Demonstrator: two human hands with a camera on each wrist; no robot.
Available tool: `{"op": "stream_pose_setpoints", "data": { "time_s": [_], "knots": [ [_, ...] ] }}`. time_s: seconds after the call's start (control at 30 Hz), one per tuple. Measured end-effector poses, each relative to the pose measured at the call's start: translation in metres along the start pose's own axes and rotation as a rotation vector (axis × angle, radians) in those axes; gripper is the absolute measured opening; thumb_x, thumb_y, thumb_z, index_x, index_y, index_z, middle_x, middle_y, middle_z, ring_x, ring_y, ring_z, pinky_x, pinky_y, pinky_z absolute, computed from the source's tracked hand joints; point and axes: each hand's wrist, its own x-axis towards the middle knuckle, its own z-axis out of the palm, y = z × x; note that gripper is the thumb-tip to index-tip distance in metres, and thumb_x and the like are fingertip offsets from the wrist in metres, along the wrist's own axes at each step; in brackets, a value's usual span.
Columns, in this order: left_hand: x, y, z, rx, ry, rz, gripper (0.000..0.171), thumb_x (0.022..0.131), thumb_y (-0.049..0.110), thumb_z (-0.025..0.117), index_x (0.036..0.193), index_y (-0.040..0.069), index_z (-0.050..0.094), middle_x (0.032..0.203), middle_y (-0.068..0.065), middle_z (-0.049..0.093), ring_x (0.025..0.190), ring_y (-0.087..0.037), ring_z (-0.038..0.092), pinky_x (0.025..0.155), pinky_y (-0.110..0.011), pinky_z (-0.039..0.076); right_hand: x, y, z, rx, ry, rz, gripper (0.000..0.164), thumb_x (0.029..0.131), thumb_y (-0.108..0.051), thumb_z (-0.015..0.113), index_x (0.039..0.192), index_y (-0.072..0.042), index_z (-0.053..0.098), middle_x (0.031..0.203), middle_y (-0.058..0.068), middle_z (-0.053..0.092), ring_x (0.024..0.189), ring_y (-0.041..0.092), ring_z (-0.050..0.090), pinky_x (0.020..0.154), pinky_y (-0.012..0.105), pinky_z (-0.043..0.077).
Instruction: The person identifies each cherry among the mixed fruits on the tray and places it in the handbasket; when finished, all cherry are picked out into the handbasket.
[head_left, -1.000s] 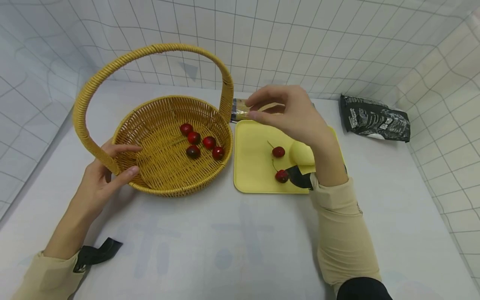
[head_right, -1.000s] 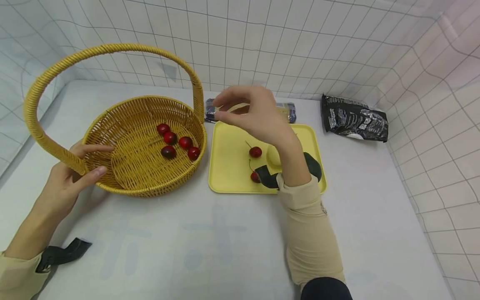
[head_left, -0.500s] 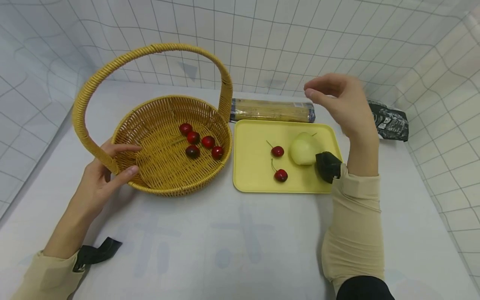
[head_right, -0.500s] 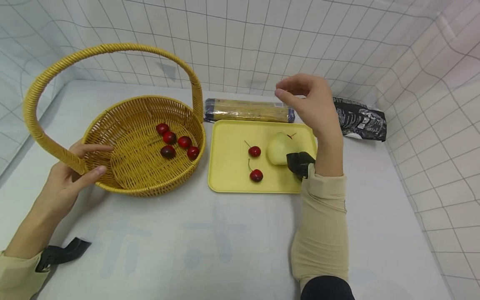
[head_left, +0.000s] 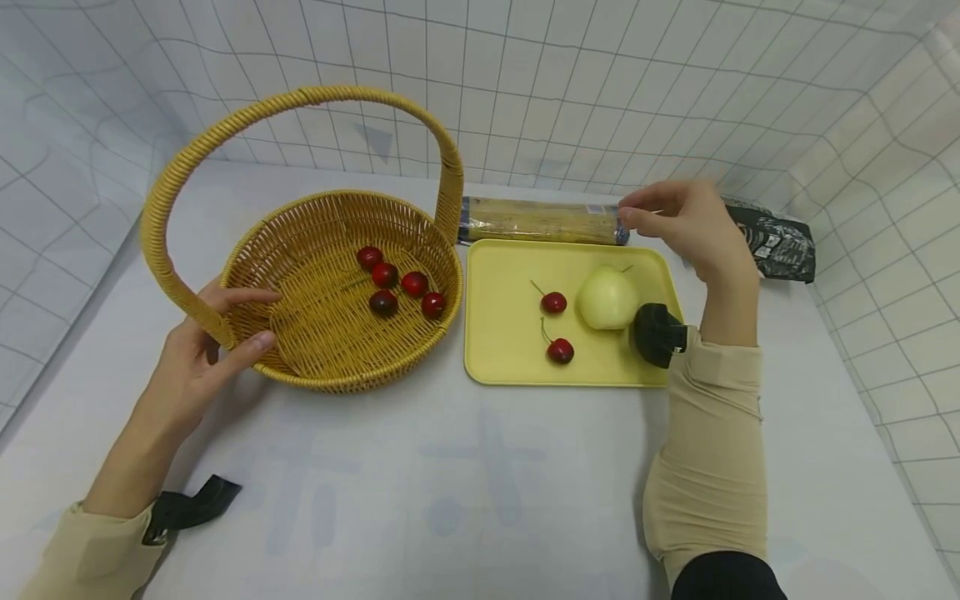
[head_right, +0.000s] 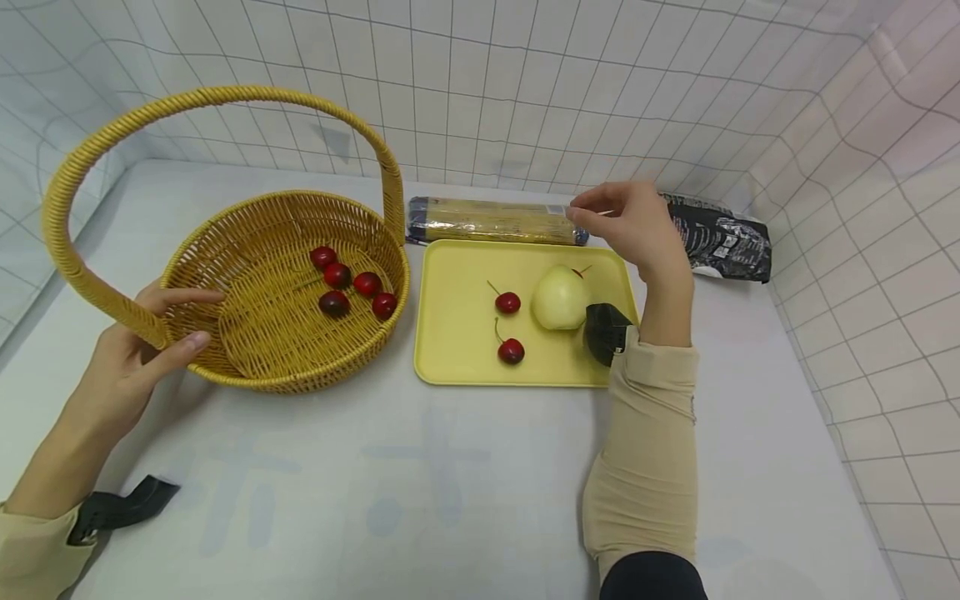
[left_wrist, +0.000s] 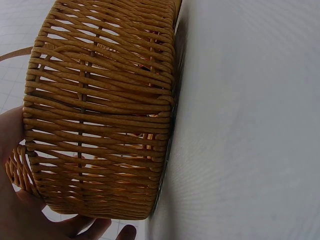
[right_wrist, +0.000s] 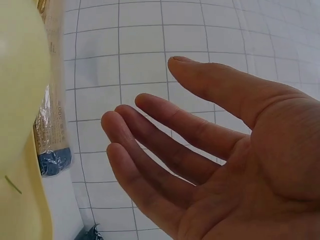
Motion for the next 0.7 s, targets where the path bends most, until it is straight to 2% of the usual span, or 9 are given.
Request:
{"op": "stream_pose_setpoints", "data": {
  "time_s": [0.07, 0.17, 0.27, 0.43, 0.7],
  "knots": [
    [0.000, -0.001, 0.000, 0.000, -0.001, 0.001, 0.047, 0.096, 0.002, 0.067, 0.143, 0.006, 0.061, 0.148, -0.003, 0.051, 0.144, -0.012, 0.037, 0.114, -0.025, 0.022, 0.001, 0.004, -0.001, -0.024, -0.036, 0.016, 0.050, 0.099, -0.045, 0.071, 0.135, -0.011, 0.070, 0.128, 0.003, 0.073, 0.119, 0.025, 0.067, 0.112, 0.049, 0.044],
    [-0.001, -0.002, 0.000, 0.010, 0.001, 0.002, 0.047, 0.096, 0.002, 0.067, 0.142, 0.006, 0.061, 0.146, 0.000, 0.052, 0.143, -0.011, 0.038, 0.111, -0.023, 0.024, 0.004, 0.012, -0.001, -0.046, -0.085, 0.029, 0.052, 0.101, -0.045, 0.069, 0.138, -0.010, 0.068, 0.129, 0.009, 0.073, 0.122, 0.034, 0.066, 0.113, 0.052, 0.044],
    [-0.001, -0.002, 0.000, 0.024, 0.004, 0.001, 0.047, 0.095, 0.003, 0.068, 0.142, 0.007, 0.062, 0.144, 0.004, 0.053, 0.140, -0.010, 0.039, 0.106, -0.021, 0.027, 0.007, 0.020, 0.000, -0.076, -0.149, 0.040, 0.050, 0.103, -0.040, 0.067, 0.142, -0.008, 0.065, 0.137, 0.015, 0.069, 0.124, 0.039, 0.064, 0.112, 0.054, 0.044],
    [-0.001, -0.002, 0.000, 0.035, 0.007, 0.000, 0.047, 0.095, 0.003, 0.068, 0.142, 0.008, 0.062, 0.142, 0.006, 0.053, 0.136, -0.010, 0.041, 0.100, -0.019, 0.028, 0.012, 0.028, 0.003, -0.147, -0.276, 0.018, 0.045, 0.106, -0.027, 0.064, 0.145, -0.004, 0.061, 0.146, 0.024, 0.060, 0.129, 0.041, 0.060, 0.110, 0.058, 0.044],
    [0.000, 0.000, -0.001, 0.045, 0.009, 0.007, 0.047, 0.095, 0.004, 0.068, 0.142, 0.008, 0.063, 0.142, 0.006, 0.054, 0.137, -0.010, 0.041, 0.101, -0.019, 0.029, 0.018, 0.037, 0.013, -0.147, -0.355, 0.006, 0.045, 0.104, -0.023, 0.068, 0.143, -0.002, 0.063, 0.144, 0.021, 0.064, 0.135, 0.036, 0.055, 0.114, 0.059, 0.038]
  ]
}}
